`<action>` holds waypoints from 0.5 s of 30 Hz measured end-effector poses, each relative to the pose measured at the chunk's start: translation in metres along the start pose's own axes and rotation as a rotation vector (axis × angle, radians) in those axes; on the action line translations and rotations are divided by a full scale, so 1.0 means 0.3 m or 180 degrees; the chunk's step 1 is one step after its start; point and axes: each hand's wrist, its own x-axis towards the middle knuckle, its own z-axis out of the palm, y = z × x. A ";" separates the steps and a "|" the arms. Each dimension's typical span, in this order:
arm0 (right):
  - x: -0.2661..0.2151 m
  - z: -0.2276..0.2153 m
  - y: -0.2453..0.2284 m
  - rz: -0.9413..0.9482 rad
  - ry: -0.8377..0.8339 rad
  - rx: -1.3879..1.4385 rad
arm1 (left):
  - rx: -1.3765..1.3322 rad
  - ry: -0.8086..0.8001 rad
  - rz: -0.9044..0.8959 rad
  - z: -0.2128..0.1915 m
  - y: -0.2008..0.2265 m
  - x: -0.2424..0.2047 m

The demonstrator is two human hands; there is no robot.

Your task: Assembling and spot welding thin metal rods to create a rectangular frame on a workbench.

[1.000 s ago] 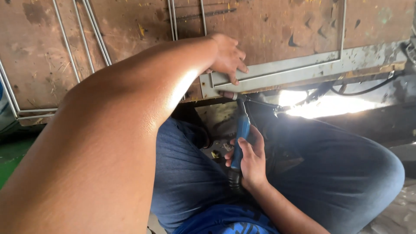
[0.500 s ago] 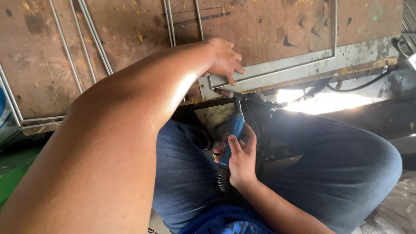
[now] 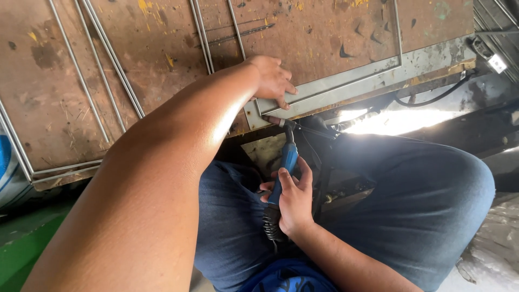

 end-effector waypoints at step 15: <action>-0.087 0.099 -0.057 0.0295 -0.0149 0.0390 | 0.0081 0.0120 0.0011 -0.015 0.016 -0.017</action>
